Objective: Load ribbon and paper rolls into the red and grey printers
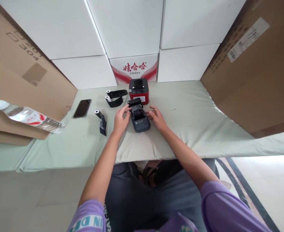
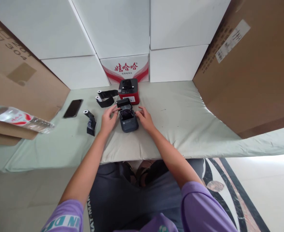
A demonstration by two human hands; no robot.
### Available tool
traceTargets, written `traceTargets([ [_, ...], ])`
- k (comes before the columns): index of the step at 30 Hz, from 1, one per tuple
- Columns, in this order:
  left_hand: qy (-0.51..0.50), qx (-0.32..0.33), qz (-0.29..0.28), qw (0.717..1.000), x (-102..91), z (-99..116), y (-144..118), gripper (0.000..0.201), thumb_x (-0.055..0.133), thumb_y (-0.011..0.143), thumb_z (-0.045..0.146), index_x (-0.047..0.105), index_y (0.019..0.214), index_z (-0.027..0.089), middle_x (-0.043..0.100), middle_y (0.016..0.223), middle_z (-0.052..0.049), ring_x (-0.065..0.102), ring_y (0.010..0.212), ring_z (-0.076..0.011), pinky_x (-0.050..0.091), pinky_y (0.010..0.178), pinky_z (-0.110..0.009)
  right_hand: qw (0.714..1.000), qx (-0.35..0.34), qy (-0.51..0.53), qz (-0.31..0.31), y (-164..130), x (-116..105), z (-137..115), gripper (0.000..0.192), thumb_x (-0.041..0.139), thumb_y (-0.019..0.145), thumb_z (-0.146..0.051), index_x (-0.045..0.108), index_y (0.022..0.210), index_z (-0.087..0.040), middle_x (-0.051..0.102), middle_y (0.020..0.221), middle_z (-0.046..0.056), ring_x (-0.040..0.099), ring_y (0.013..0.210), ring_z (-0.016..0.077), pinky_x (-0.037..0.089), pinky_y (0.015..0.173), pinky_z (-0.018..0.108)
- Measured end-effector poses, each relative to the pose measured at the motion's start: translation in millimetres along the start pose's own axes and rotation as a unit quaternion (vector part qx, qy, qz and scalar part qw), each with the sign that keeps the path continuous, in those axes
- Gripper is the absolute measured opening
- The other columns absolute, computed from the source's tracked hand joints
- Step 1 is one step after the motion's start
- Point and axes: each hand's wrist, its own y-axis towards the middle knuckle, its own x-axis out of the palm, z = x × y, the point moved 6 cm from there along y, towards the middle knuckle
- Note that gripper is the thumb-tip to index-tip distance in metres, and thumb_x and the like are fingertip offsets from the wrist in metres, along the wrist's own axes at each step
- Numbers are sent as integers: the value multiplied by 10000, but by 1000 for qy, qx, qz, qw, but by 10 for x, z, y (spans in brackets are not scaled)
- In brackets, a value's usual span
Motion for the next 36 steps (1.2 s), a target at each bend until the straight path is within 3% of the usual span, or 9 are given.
traceTargets([
  [3, 162, 13, -147, 976, 33, 202, 174, 298, 592, 957, 260, 812, 1157, 246, 783, 1106, -124, 720, 1079, -303, 559, 963, -433, 1000, -2, -3, -1, -8, 9, 5, 579, 638, 900, -652, 572, 1312, -250, 786, 1160, 97, 730, 984, 237, 571, 963, 446],
  [6, 296, 24, -302, 906, 143, 388, 366, 266, 623, 891, 192, 836, 1041, 248, 791, 1040, -120, 737, 1031, -319, 550, 855, -387, 1000, -5, 0, 0, -13, 19, 8, 574, 636, 902, -655, 575, 1307, -252, 781, 1158, 91, 724, 988, 231, 571, 969, 438],
  [12, 438, 36, -399, 805, 413, 721, 524, 347, 644, 873, 229, 804, 1178, 277, 803, 1176, -112, 734, 1092, -314, 537, 824, -350, 1000, -15, -4, 4, -6, 24, -5, 561, 636, 895, -644, 577, 1280, -240, 776, 1118, 91, 718, 930, 217, 575, 936, 431],
  [16, 438, 27, -387, 811, 374, 757, 548, 315, 693, 836, 289, 819, 1125, 287, 810, 1167, -86, 739, 1090, -311, 541, 840, -345, 1000, -17, 3, 7, -8, 23, -16, 544, 632, 899, -611, 565, 1281, -230, 775, 1100, 90, 711, 910, 203, 588, 899, 403],
  [20, 261, 27, -345, 901, 99, 698, 655, 287, 755, 752, 332, 838, 1024, 294, 829, 1015, -23, 755, 951, -274, 560, 827, -330, 1000, -10, -1, 6, -18, 30, -18, 474, 621, 928, -553, 567, 1282, -244, 780, 1103, 70, 711, 916, 186, 592, 898, 380],
  [23, 134, -4, -320, 938, -127, 599, 715, 266, 762, 712, 279, 837, 966, 253, 819, 932, -34, 750, 875, -265, 577, 825, -339, 1000, -6, -5, 6, -20, 32, -18, 476, 620, 923, -572, 577, 1269, -247, 776, 1108, 69, 705, 893, 179, 585, 903, 381],
  [28, 52, -105, -231, 966, -513, 352, 743, 296, 756, 710, 226, 800, 1002, 205, 778, 916, -40, 710, 817, -222, 572, 761, -316, 1000, -4, -3, 10, -15, 27, -25, 513, 612, 914, -604, 576, 1276, -243, 769, 1128, 87, 703, 909, 188, 586, 899, 391],
  [33, -52, -244, -67, 966, -1018, -133, 777, 240, 670, 846, 134, 748, 1073, 155, 716, 843, -24, 599, 671, -129, 464, 606, -228, 1000, -2, 6, 9, -8, 33, -27, 520, 620, 900, -617, 577, 1261, -246, 770, 1098, 89, 702, 942, 205, 592, 888, 399],
  [36, -32, -230, -14, 973, -1240, -371, 875, 180, 694, 840, 85, 752, 1008, 115, 678, 728, 17, 508, 650, -103, 442, 650, -217, 1000, -5, 9, 14, 5, 28, -14, 523, 623, 897, -630, 581, 1253, -249, 775, 1073, 82, 701, 931, 205, 591, 883, 398],
])
